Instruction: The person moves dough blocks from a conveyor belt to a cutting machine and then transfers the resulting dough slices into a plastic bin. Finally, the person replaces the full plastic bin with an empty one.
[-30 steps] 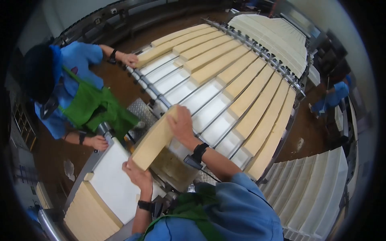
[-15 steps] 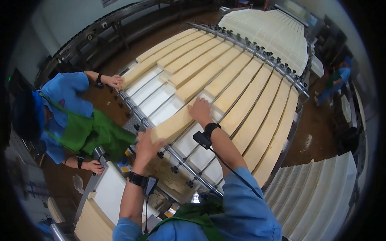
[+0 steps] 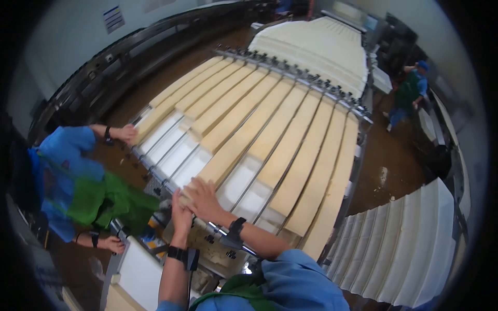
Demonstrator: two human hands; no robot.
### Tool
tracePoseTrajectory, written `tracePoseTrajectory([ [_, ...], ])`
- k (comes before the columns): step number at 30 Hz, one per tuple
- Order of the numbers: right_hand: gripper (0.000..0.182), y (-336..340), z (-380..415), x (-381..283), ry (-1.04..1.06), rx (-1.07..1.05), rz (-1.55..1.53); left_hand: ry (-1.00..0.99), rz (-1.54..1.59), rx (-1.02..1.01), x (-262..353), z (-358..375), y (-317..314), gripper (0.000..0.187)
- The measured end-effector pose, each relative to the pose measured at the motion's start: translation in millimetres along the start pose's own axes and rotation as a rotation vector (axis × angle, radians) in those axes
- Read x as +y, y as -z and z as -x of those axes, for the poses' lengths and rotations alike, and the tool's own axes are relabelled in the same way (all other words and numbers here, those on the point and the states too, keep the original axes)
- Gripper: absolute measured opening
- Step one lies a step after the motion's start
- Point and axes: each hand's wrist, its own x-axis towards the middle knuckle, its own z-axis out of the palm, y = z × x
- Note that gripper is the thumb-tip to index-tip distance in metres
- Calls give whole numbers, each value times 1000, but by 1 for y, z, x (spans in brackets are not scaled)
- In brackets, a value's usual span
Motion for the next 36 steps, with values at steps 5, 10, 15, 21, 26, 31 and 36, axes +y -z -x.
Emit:
tracePoseTrajectory([
  [5,58,-3,4,3,32,-126,238,14,199,116,-16,20,16,69],
  [10,63,-9,5,18,7,-151,380,-50,-254,313,18,98,78,72],
  [15,64,-38,-1,-29,-8,-45,301,75,-332,581,-53,220,175,54],
  [21,40,-156,26,-222,507,-425,-234,665,-637,1335,-119,406,256,51],
  [26,45,-285,71,-380,751,-691,-465,951,-488,1350,-151,479,275,70],
  [31,57,-392,92,-464,797,-706,-318,844,-380,1214,-145,479,283,76],
  [36,50,-407,94,-501,773,-707,-2,856,-246,1165,-133,472,291,80],
])
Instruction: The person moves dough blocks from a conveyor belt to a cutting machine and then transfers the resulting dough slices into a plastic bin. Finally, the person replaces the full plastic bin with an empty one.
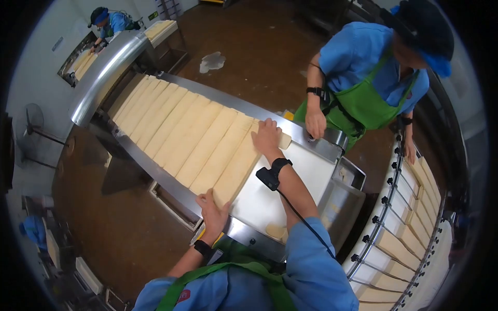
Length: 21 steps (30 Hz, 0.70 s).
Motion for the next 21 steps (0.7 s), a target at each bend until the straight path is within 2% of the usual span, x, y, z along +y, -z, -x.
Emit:
tracePoseTrajectory([
  [3,46,-2,-5,1,-59,-44,82,4,-18,-20,4,1,2,80],
  [10,48,8,2,-11,-82,-12,250,8,-64,-41,10,0,-5,84],
  [12,50,28,13,-7,-188,-141,218,11,-97,-42,14,-1,-9,84],
  [14,50,33,39,21,-206,-50,190,8,-132,-52,17,-3,-14,85],
  [17,55,53,97,67,-267,92,138,-121,-177,-127,25,-5,-19,86],
  [19,58,53,144,109,-347,134,115,-257,-227,-248,35,-8,-21,87],
  [21,61,62,171,128,-439,184,93,-274,-281,-336,49,-20,-19,89],
])
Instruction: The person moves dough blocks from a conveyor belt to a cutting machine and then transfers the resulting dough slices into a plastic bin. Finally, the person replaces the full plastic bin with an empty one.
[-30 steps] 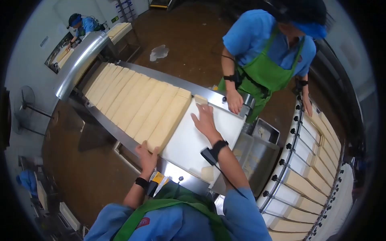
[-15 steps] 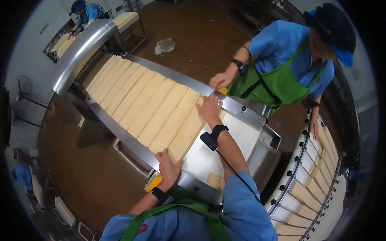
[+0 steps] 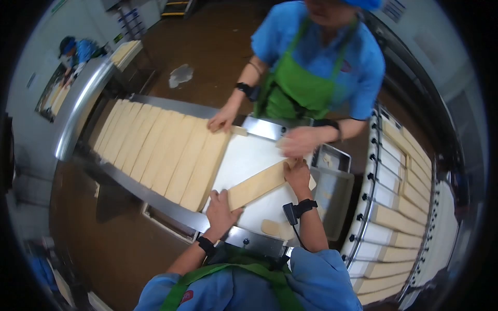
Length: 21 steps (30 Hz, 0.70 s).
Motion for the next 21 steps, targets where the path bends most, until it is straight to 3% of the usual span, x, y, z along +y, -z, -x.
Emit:
tracePoseTrajectory([
  [2,66,18,15,14,-121,-144,-218,-6,-70,-89,2,-4,4,96],
  [5,69,16,31,10,-89,40,-266,-70,-178,-89,-17,-11,-33,102],
  [7,74,29,38,6,-184,-68,-265,-30,-76,-58,-8,-10,-43,98],
  [9,72,24,63,14,-208,111,-336,-89,-49,141,-5,8,-58,89],
  [12,64,74,109,32,-266,259,-415,-163,-55,198,31,29,-64,81],
  [14,64,103,137,66,-329,346,-439,-317,19,199,66,37,-80,78],
  [16,62,125,166,115,-412,664,-318,-521,138,196,111,47,-98,70],
  [17,58,150,182,141,-486,662,-319,-540,140,187,141,52,-108,70],
  [18,55,179,195,169,-559,661,-320,-646,158,154,172,59,-119,71],
  [20,49,195,214,236,-610,979,-151,-788,156,56,237,78,-136,72],
  [21,46,214,225,265,-657,983,-152,-822,137,-7,269,91,-144,72],
])
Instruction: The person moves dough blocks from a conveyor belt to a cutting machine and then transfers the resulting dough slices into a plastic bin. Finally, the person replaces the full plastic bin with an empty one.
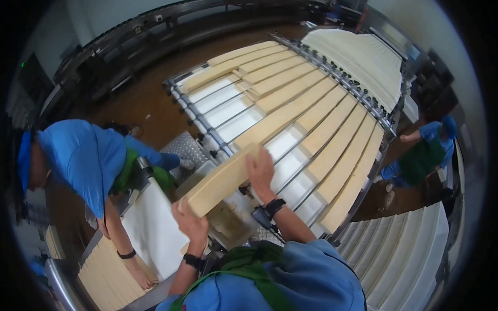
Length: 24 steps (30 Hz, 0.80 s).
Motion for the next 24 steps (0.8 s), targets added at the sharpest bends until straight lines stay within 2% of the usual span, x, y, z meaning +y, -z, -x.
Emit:
tracePoseTrajectory([
  [2,42,19,-43,47,-34,54,16,-75,-21,-55,50,-22,-27,73],
  [4,46,33,-79,85,-72,45,86,-150,-48,-113,90,-38,-48,73],
  [7,59,44,-118,124,-246,-362,315,-136,-77,-450,131,-60,-68,82],
  [8,59,44,-128,129,-254,-357,312,-143,-82,-454,137,-65,-73,82],
  [10,63,38,-145,140,-159,-640,575,-241,-149,-532,144,-78,-83,79],
  [14,65,28,-135,162,-147,-517,707,-125,1,-621,140,-92,-114,72],
  [16,66,30,-127,167,58,-243,789,-16,136,-475,134,-89,-127,63],
  [17,66,33,-123,159,57,-243,786,-18,133,-475,136,-88,-130,63],
  [19,65,43,-106,137,57,-298,684,119,206,-406,142,-79,-136,59],
  [22,66,46,-67,92,76,-457,510,161,320,-399,128,-71,-141,59],
  [24,68,40,-39,67,114,-626,-105,131,364,-406,114,-69,-155,59],
])
